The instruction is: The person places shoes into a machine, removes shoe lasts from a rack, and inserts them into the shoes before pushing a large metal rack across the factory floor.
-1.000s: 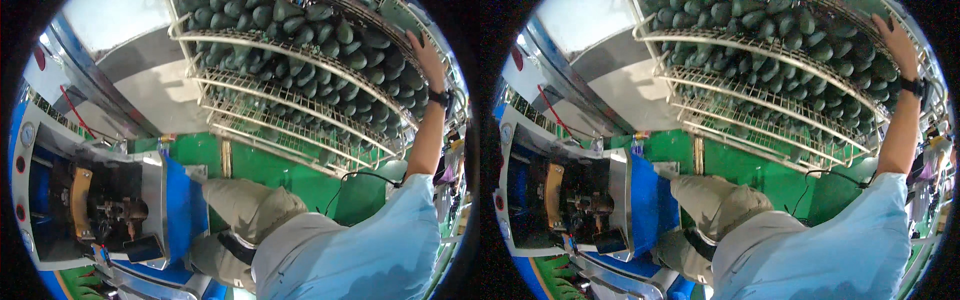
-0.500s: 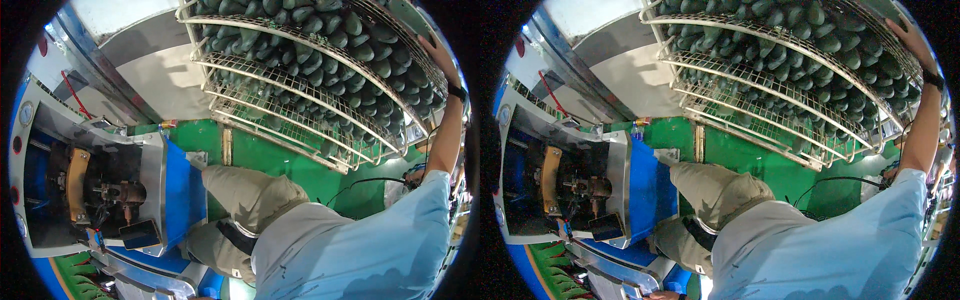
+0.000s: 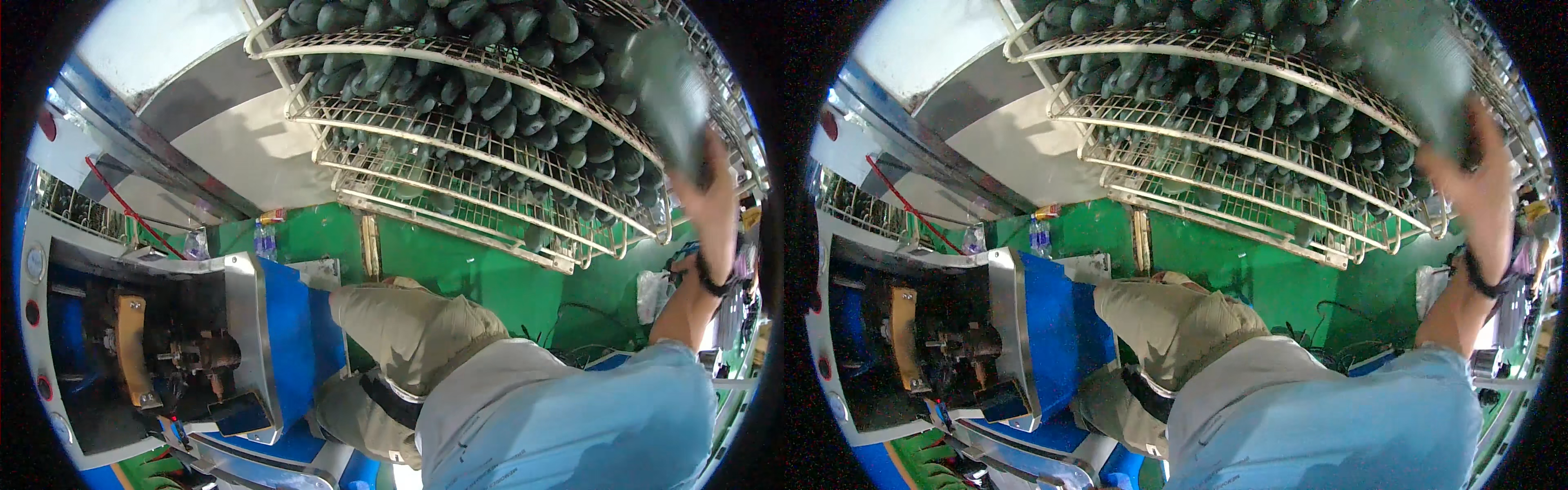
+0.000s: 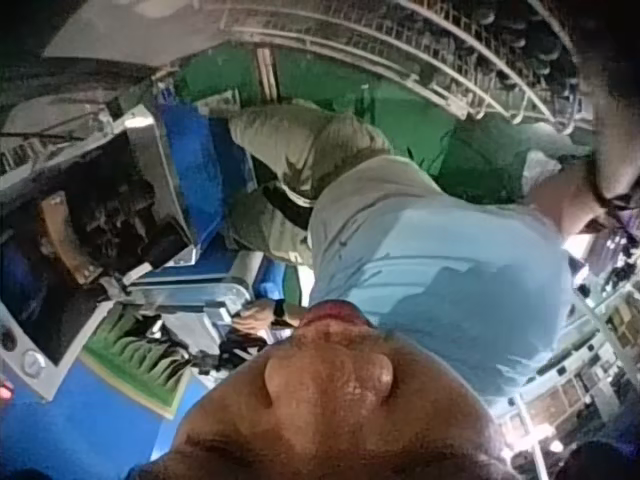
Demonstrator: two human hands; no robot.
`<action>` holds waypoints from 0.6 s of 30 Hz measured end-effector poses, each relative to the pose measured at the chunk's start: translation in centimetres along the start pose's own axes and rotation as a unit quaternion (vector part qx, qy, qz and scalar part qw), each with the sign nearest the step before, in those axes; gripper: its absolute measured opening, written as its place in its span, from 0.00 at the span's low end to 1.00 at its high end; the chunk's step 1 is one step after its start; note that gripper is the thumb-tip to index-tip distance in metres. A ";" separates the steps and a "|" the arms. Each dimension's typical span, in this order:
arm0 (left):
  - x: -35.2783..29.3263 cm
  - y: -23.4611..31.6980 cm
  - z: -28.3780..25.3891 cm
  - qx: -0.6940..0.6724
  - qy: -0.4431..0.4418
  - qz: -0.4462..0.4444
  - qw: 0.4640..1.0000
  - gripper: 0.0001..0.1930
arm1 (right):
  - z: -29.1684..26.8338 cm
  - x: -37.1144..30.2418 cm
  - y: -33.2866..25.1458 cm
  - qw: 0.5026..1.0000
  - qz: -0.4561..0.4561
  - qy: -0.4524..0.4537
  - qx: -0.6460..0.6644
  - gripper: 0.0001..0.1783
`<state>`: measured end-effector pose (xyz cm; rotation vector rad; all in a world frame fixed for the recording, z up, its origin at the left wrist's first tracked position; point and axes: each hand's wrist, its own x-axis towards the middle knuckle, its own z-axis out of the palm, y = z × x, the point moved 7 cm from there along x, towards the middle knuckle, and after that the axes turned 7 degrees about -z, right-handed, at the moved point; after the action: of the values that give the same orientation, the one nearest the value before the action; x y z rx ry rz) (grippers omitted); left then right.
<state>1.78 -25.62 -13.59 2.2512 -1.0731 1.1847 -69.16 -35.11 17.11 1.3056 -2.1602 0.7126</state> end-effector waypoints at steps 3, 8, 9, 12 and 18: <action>0.3 1.3 0.5 -0.012 0.015 0.036 0.999 0.24 | 11.1 -7.0 -3.6 0.904 -0.025 -0.377 0.198 0.47; 0.4 1.6 0.7 0.002 0.014 0.065 0.998 0.23 | 30.2 -20.5 -2.8 0.759 0.224 -0.552 0.263 0.36; 0.3 1.5 0.6 0.011 0.015 0.066 0.998 0.23 | 34.0 -23.1 -0.7 0.765 0.260 -0.544 0.225 0.35; -0.3 0.8 0.6 0.036 0.024 0.072 0.996 0.23 | 44.3 -27.8 4.4 0.775 0.314 -0.529 0.145 0.38; -1.1 -0.9 1.3 0.073 0.028 0.112 0.991 0.23 | 59.8 -32.2 8.3 0.898 0.205 -0.388 -0.032 0.52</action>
<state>2.81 -25.34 -15.24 2.2343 -1.2803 1.4528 -72.84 -51.21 -49.30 1.2316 -3.1319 0.2601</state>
